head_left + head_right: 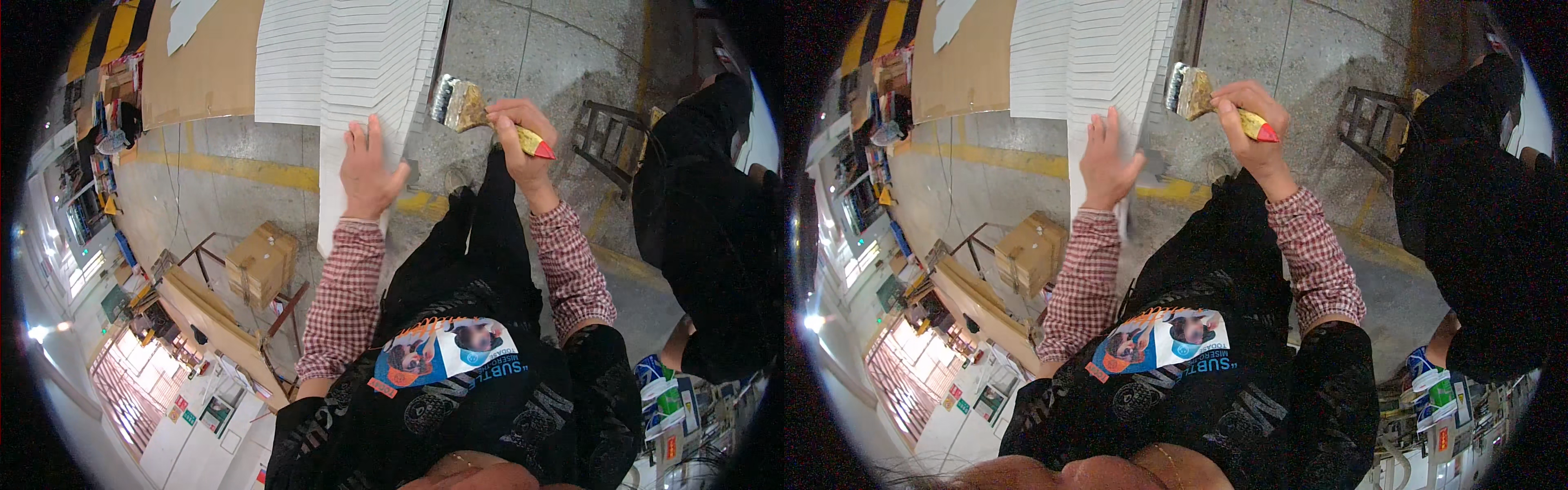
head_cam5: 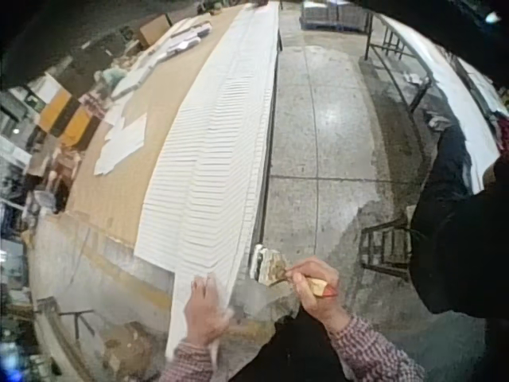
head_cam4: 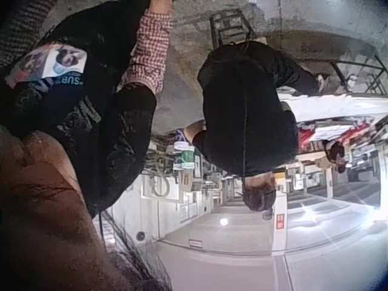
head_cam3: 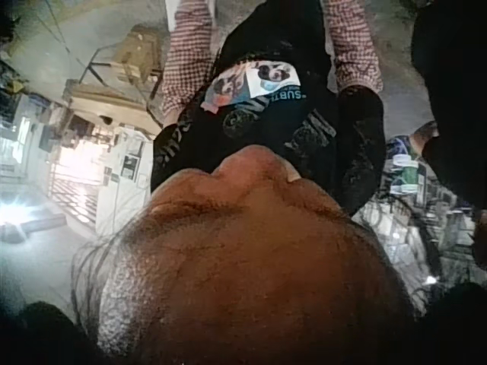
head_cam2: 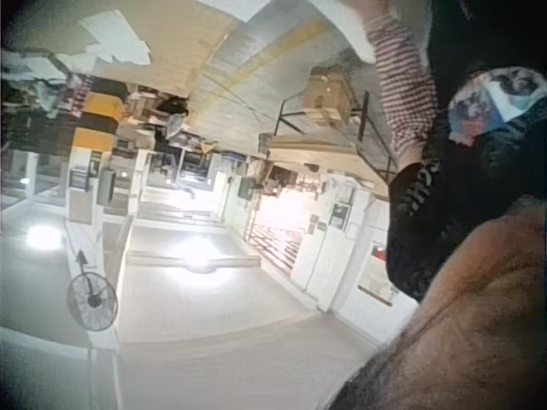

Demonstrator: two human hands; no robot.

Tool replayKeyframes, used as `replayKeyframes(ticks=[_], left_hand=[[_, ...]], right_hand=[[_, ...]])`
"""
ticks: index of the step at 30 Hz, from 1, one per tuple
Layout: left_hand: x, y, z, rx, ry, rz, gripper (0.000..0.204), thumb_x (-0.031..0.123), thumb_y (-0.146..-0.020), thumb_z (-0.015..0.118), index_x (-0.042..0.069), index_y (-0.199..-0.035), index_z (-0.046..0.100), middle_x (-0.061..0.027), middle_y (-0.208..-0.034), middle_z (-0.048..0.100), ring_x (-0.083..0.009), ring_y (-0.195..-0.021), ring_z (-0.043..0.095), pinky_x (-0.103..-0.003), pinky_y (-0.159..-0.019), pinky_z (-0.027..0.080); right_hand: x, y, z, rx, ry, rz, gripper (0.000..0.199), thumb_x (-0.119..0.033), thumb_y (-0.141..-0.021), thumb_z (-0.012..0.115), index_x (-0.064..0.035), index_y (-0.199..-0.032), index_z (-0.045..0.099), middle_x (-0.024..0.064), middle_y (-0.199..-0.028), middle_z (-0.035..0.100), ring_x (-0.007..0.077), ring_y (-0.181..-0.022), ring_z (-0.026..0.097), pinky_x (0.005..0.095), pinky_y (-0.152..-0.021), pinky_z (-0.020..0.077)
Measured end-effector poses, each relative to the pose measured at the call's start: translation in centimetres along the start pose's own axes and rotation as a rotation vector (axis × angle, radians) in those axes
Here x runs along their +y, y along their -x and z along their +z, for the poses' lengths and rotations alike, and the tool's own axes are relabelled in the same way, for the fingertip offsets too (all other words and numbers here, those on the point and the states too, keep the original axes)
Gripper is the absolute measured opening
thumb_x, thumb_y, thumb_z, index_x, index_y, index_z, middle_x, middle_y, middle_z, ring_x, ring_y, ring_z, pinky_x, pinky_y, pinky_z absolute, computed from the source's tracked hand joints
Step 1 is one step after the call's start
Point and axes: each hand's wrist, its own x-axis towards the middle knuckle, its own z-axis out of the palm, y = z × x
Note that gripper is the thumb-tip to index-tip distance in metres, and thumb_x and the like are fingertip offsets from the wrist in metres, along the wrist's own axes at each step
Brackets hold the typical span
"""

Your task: Apply adhesive to the edges of folded paper sheets using a brush.

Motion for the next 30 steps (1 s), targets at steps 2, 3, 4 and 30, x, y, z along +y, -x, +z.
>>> replayKeyframes(ticks=[2,3,4,30], left_hand=[[-1.0,-0.3,-1.5,-0.058,0.043,0.007,0.085,0.031,-0.069,0.066,0.004,-0.142,0.031,-0.0348,-0.137,0.035,-0.0512,-0.125,0.036,-0.048,-0.100,0.037],[-1.5,-0.6,-1.9,-0.085,0.081,0.037,0.083,0.031,-0.070,0.066,0.005,-0.142,0.033,-0.0340,-0.136,0.037,-0.0497,-0.124,0.039,-0.046,-0.098,0.040],[-1.6,-0.9,-2.2,-0.110,0.118,0.066,0.081,0.032,-0.071,0.066,0.006,-0.141,0.035,-0.0332,-0.135,0.039,-0.0482,-0.123,0.041,-0.044,-0.096,0.042],[2.0,-5.3,-1.5,0.021,0.009,0.131,0.072,0.033,-0.074,0.063,0.003,-0.136,0.042,-0.0286,-0.122,0.050,-0.0397,-0.105,0.056,-0.041,-0.086,0.047]], right_hand=[[0.2,-0.6,0.4,0.008,-0.034,-0.012,0.008,-0.004,-0.082,0.058,0.0014,-0.077,0.063,0.0108,-0.082,0.065,0.0193,-0.077,0.062,0.0295,-0.068,0.0481],[0.4,-1.1,0.6,0.021,-0.022,-0.045,0.008,-0.004,-0.082,0.059,0.0012,-0.077,0.063,0.0107,-0.082,0.065,0.0192,-0.076,0.061,0.0294,-0.068,0.0481],[0.7,-1.6,0.7,0.033,-0.010,-0.078,0.008,-0.004,-0.082,0.059,0.0010,-0.078,0.063,0.0107,-0.082,0.065,0.0191,-0.076,0.061,0.0292,-0.068,0.0481],[0.9,0.0,-0.9,-0.123,0.103,-0.070,0.008,-0.003,-0.081,0.059,0.0012,-0.078,0.065,0.0115,-0.085,0.066,0.0186,-0.074,0.063,0.0281,-0.066,0.0499]])
